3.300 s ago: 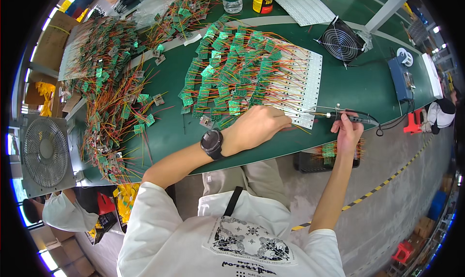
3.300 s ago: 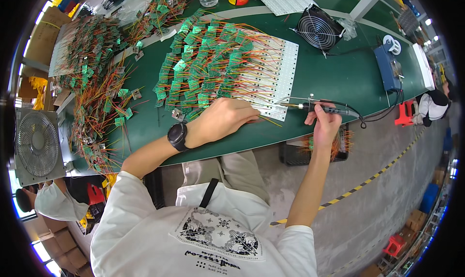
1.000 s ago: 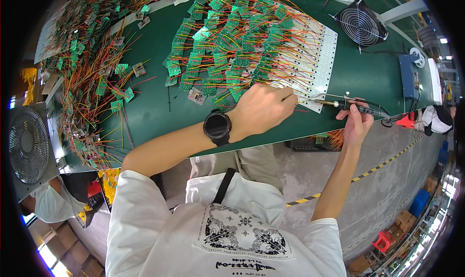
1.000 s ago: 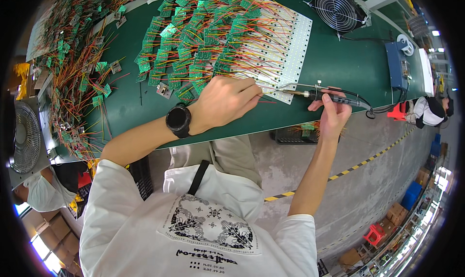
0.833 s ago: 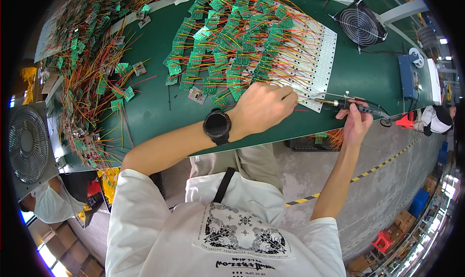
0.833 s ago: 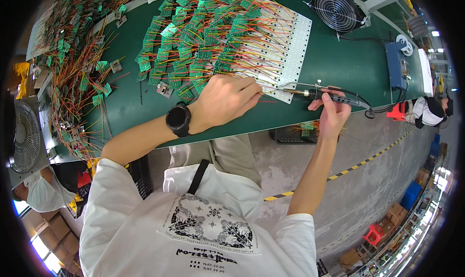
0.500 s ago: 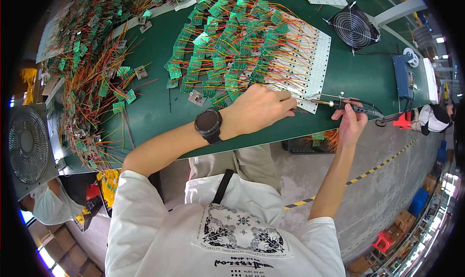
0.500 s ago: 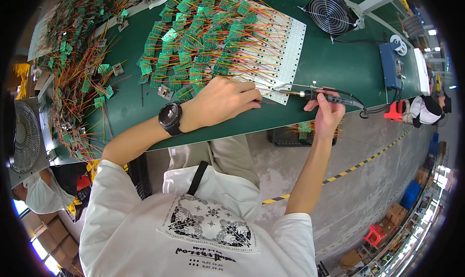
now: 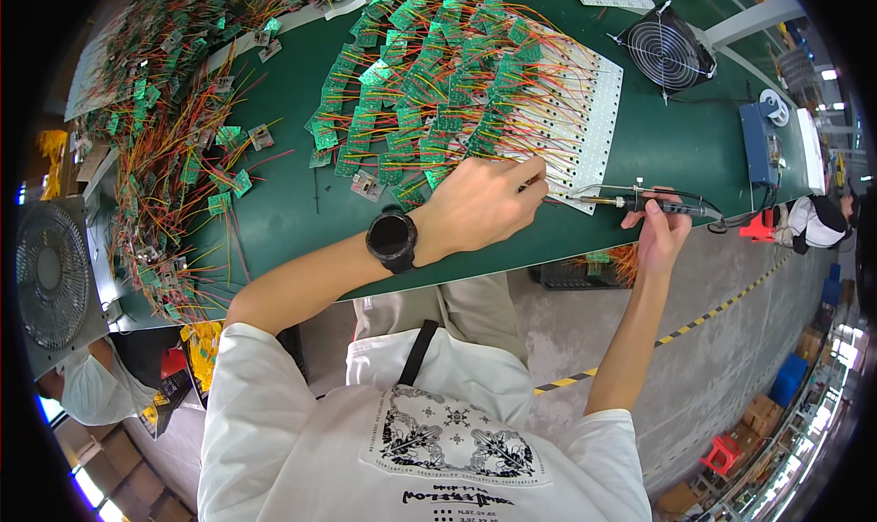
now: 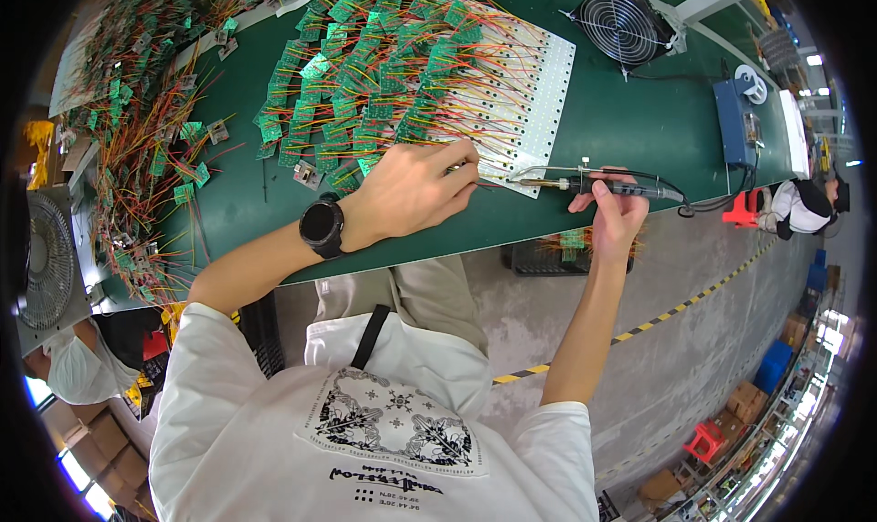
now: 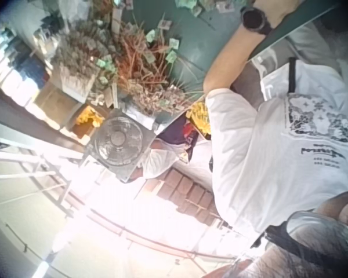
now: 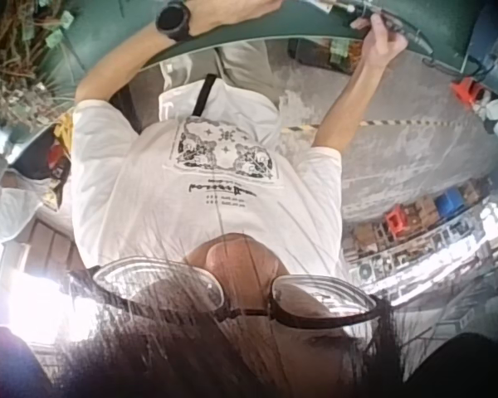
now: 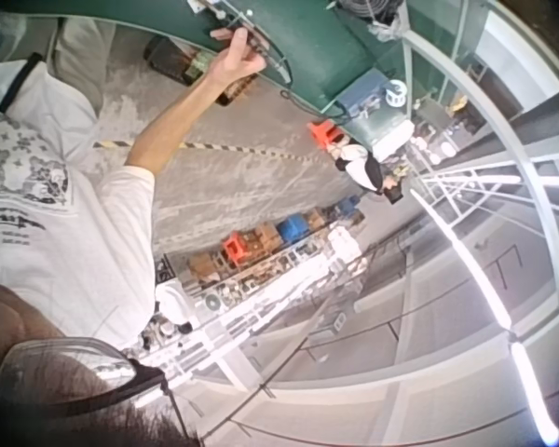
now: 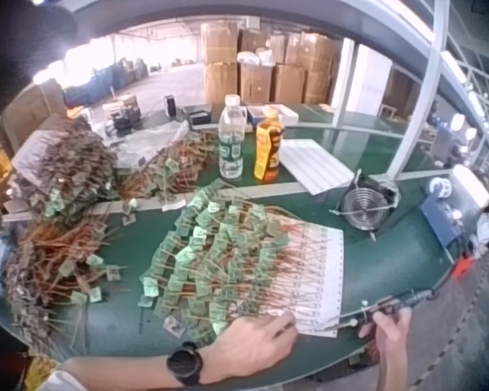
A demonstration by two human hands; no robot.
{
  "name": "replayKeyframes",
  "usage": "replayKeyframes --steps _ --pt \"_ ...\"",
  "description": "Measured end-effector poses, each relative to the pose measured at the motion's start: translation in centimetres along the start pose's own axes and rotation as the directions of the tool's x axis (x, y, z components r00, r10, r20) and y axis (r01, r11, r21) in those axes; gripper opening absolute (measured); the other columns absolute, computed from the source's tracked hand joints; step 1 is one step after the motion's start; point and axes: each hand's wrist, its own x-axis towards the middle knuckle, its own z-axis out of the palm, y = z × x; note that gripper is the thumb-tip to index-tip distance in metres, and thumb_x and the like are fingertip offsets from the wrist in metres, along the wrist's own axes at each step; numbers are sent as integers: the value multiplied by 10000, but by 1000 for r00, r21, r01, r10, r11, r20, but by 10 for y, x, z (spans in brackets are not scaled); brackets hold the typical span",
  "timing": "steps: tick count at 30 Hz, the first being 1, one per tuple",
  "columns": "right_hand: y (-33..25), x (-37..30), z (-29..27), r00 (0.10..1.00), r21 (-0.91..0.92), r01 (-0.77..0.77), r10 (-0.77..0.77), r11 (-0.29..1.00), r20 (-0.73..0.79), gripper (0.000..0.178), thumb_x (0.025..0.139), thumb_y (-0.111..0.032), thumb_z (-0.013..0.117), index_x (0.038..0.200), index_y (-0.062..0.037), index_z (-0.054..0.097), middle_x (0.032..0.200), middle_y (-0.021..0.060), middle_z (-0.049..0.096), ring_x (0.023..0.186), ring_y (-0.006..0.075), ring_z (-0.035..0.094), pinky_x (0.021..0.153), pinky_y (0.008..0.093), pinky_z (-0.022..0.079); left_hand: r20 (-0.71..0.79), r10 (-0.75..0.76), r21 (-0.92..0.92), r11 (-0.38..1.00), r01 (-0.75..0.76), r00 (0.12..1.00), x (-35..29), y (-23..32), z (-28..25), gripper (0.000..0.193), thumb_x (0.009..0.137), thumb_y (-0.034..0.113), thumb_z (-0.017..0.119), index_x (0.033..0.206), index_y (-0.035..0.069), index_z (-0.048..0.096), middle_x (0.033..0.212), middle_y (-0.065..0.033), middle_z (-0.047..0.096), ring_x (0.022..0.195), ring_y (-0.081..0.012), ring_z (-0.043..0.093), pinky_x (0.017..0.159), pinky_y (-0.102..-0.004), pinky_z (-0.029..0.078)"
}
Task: The person picks up wired circuit boards from a pile by hand, inserts the wires into a panel, and solders them using a soldering iron.
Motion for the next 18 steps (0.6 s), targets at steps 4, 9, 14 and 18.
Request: replayKeyframes --steps 4,9,14,18 --pt "-1 0 0 999 -12 -9 9 1000 37 223 867 -18 631 1064 81 595 936 147 650 554 231 621 513 334 534 -5 -17 -16 1000 17 1000 2 1 -1 149 789 127 699 830 48 580 930 -43 556 676 -209 629 553 -348 514" --pt "-1 0 -2 998 -33 -21 23 999 62 225 865 -32 637 1055 82 596 928 147 648 555 236 624 519 339 537 -34 -54 -30 998 53 998 3 4 -1 125 783 112 692 791 43 588 896 -34 569 636 -222 624 553 -354 511" --pt "0 0 -3 999 -24 -9 10 1000 37 229 863 -43 646 1046 87 598 931 146 645 552 237 623 519 335 536 -23 -43 -64 997 41 999 3 4 -1 130 781 128 682 803 31 599 892 -62 565 649 -231 634 550 -359 508" --pt "0 0 -2 999 -28 -16 17 999 46 227 862 -39 646 1045 86 600 919 143 647 552 237 622 520 333 536 -45 -62 -75 995 59 997 3 3 -1 115 778 109 690 796 45 596 887 -44 572 633 -240 621 548 -353 505"
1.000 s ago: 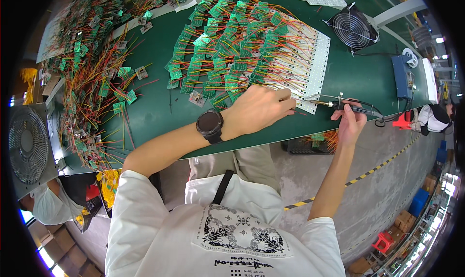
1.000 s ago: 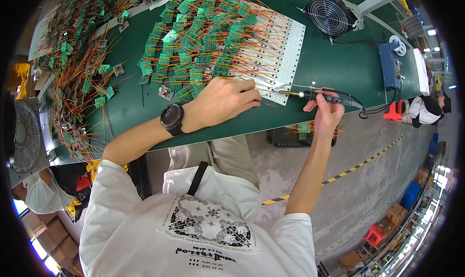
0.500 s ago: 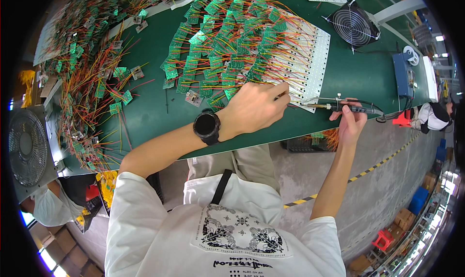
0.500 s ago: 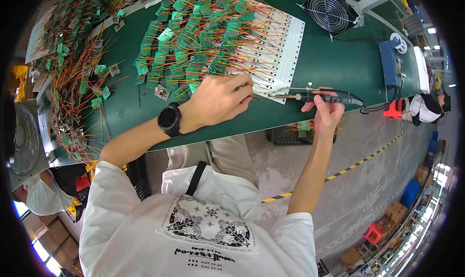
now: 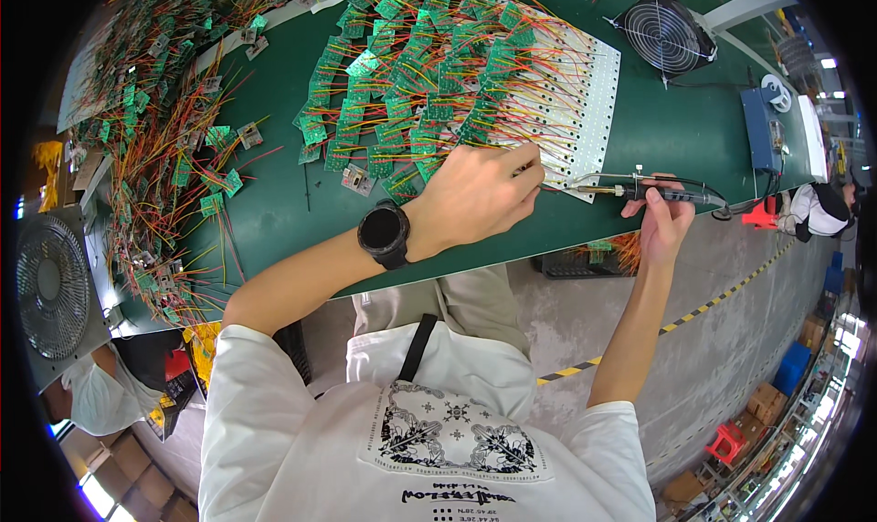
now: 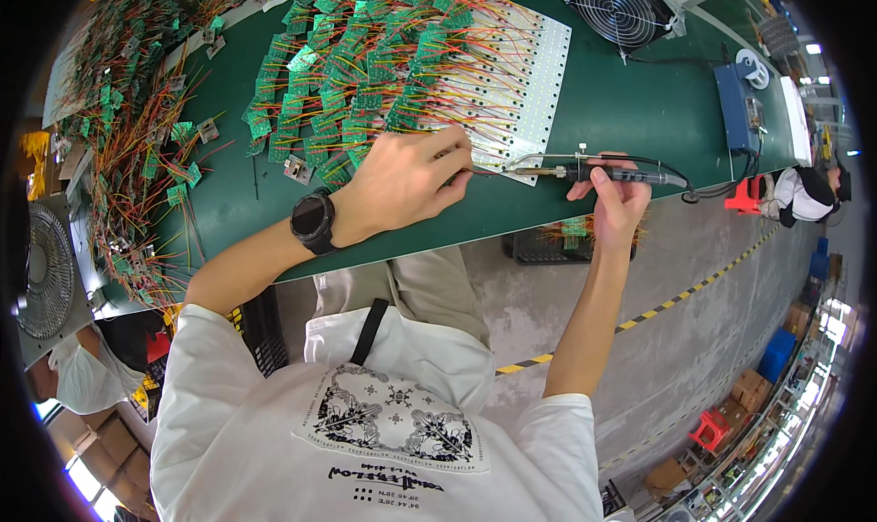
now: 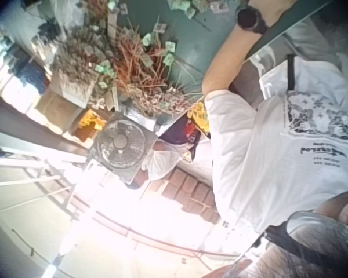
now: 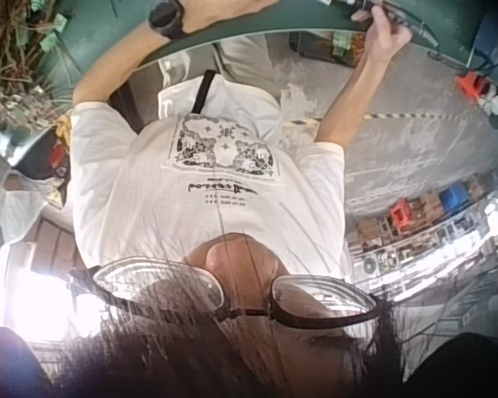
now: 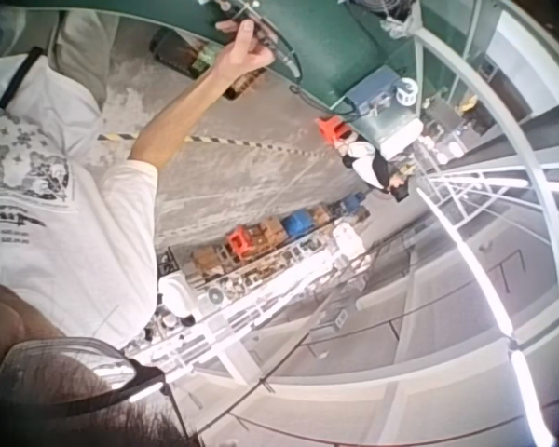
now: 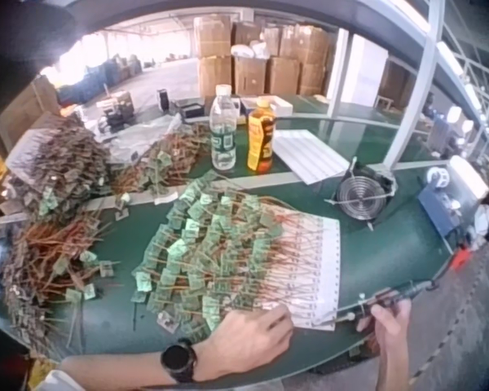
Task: The person picks up wired circuit boards from a pile by hand, inserts the wires into a panel, and solders them using a soldering iron.
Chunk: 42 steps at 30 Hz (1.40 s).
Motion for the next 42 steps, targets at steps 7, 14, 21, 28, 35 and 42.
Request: replayKeyframes --steps 7,14,21,28,35,42 --pt "-1 0 1 1000 -7 -9 9 1000 -18 209 862 -16 630 1045 83 604 895 135 655 561 231 629 521 333 529 12 -30 23 999 30 999 2 4 2 112 774 105 687 804 46 597 880 -48 567 629 -246 617 542 -357 501" --pt "2 -1 -2 1000 -29 -14 15 999 9 212 865 -16 633 1050 84 602 913 136 662 570 237 635 524 335 528 20 -49 17 999 48 999 0 4 1 115 779 101 681 818 34 597 881 -57 563 614 -258 612 533 -365 499" --pt "1 0 0 1000 -30 -18 18 999 11 216 862 -13 638 1053 84 605 919 137 664 562 237 629 528 340 533 36 -69 46 997 67 997 1 6 -1 107 790 97 676 821 28 600 870 -58 562 612 -255 612 528 -368 498" --pt "1 1 -1 1000 -37 -22 22 999 5 219 857 -9 646 1050 86 606 911 137 666 562 237 626 532 339 535 25 -48 37 998 47 999 1 5 1 102 789 95 676 814 28 602 874 -56 564 613 -251 615 524 -367 497" --pt "2 -1 -1 999 4 12 -12 1000 -43 235 860 -19 643 1065 87 599 917 144 667 555 235 621 530 340 535 30 -59 46 997 57 998 1 6 1 105 790 94 677 812 26 600 871 -56 566 622 -246 618 533 -366 498" --pt "2 0 1 999 -1 24 -24 1000 -38 232 866 -11 632 1074 86 597 919 149 659 549 233 614 517 326 518 24 -47 37 998 46 999 -1 6 0 103 797 95 675 812 23 603 866 -55 565 637 -239 625 544 -364 505"
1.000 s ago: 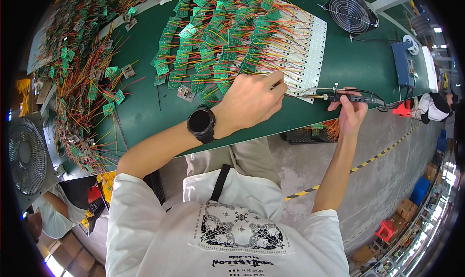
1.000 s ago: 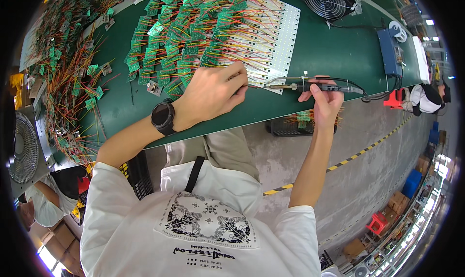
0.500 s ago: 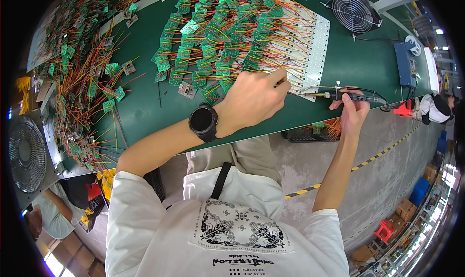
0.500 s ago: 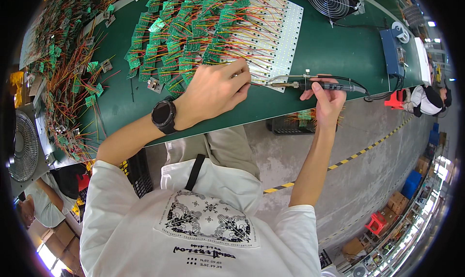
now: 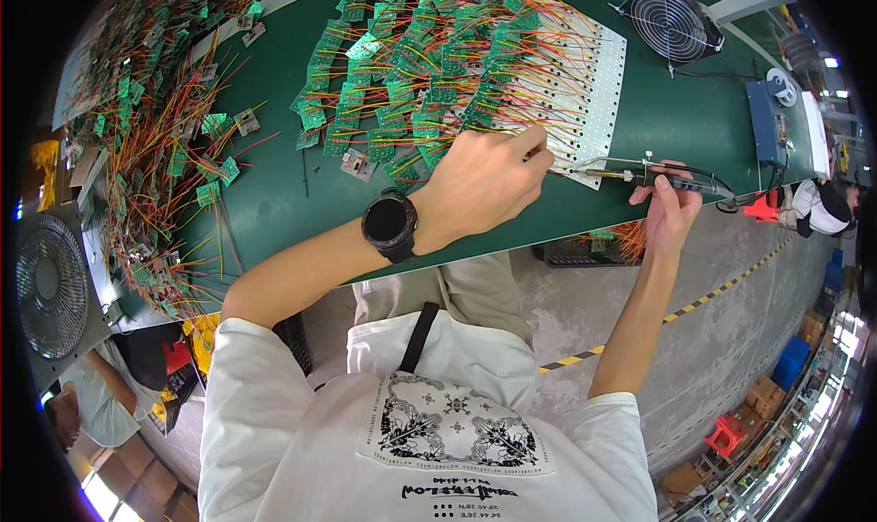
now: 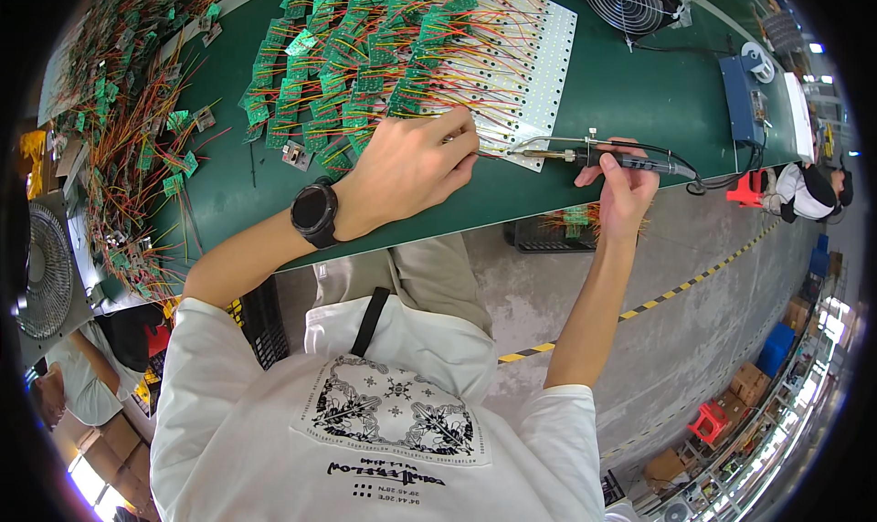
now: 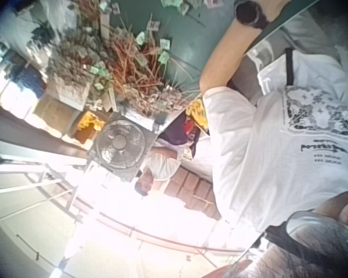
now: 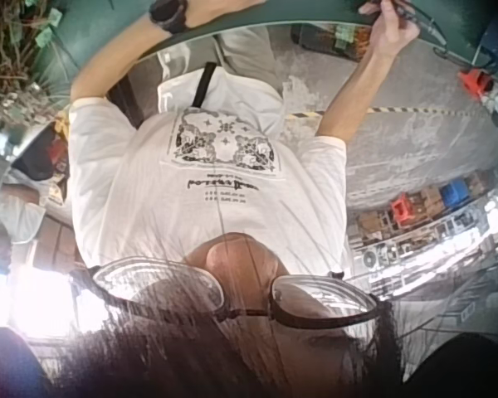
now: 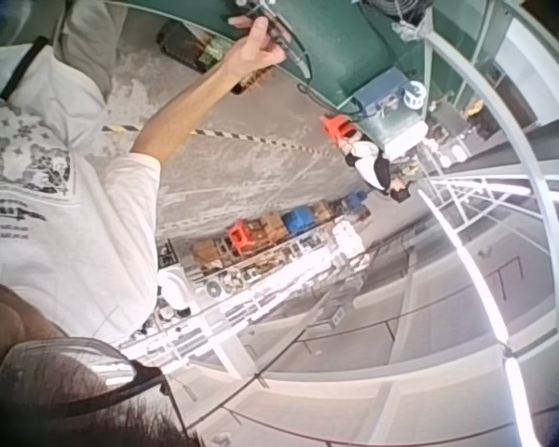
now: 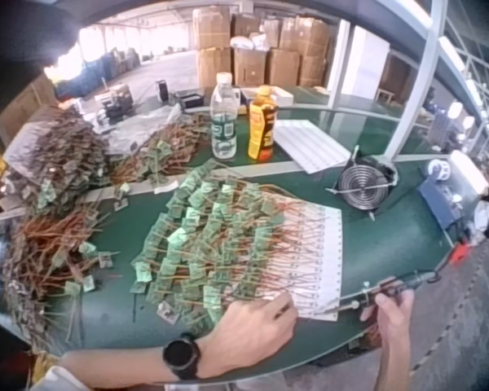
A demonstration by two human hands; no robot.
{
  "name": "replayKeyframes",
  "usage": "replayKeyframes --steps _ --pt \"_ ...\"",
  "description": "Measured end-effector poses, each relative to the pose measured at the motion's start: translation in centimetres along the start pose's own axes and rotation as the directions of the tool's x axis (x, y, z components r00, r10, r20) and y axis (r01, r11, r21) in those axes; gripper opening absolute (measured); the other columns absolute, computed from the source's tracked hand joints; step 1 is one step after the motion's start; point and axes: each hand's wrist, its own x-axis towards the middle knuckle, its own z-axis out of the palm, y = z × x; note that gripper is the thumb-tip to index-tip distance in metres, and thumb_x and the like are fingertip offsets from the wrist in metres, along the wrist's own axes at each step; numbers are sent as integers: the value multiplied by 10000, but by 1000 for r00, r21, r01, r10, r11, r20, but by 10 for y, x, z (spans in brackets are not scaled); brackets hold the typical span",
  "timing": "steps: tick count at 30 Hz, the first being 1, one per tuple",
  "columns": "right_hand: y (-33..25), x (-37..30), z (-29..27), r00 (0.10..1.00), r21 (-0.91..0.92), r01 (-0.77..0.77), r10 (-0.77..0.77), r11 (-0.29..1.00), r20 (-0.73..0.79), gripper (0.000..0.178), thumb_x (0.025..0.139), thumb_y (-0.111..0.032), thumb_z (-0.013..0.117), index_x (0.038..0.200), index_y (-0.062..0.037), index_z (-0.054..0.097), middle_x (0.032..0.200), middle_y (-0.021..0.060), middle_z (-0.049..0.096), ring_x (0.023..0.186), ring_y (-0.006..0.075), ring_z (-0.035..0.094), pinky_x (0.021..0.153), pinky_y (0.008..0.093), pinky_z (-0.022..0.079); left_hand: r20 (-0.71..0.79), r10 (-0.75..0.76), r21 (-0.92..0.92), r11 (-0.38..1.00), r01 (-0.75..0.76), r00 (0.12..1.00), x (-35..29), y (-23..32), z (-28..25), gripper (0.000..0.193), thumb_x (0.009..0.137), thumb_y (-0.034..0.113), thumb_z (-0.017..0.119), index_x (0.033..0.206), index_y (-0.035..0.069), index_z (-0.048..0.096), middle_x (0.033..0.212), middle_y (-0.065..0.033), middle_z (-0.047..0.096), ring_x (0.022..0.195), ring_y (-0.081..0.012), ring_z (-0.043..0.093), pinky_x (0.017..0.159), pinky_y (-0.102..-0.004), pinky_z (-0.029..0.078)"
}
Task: The person picks up wired circuit boards from a pile by hand, inserts the wires into a panel, and solders them using a soldering iron.
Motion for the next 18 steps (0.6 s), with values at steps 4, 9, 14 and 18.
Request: replayKeyframes --steps 4,9,14,18 --pt "-1 2 3 999 22 7 -6 1000 -40 222 881 -26 622 1064 98 598 894 150 658 554 226 607 520 321 508 -4 19 -6 1000 -19 1000 0 -3 4 110 799 108 677 814 28 603 870 -53 566 643 -234 627 546 -358 509" --pt "-7 20 11 978 42 -103 109 994 -177 198 894 -92 644 1018 62 628 742 110 645 568 192 595 548 283 456 -86 115 68 992 -110 990 0 -9 11 130 799 135 681 846 47 598 871 -62 567 603 -231 619 526 -351 504" --pt "-16 44 7 954 108 -133 157 985 -254 201 891 -131 665 998 37 638 742 102 651 585 187 609 572 275 457 -68 128 92 988 -122 989 4 -1 7 136 792 137 685 839 50 592 867 -63 568 623 -228 622 531 -349 501" --pt "-6 76 -3 952 194 13 47 981 -303 230 886 -134 678 1036 33 628 748 108 659 614 198 641 581 277 472 -109 148 135 982 -133 983 5 4 5 161 747 138 722 830 68 603 878 -56 584 669 -226 643 577 -347 519"
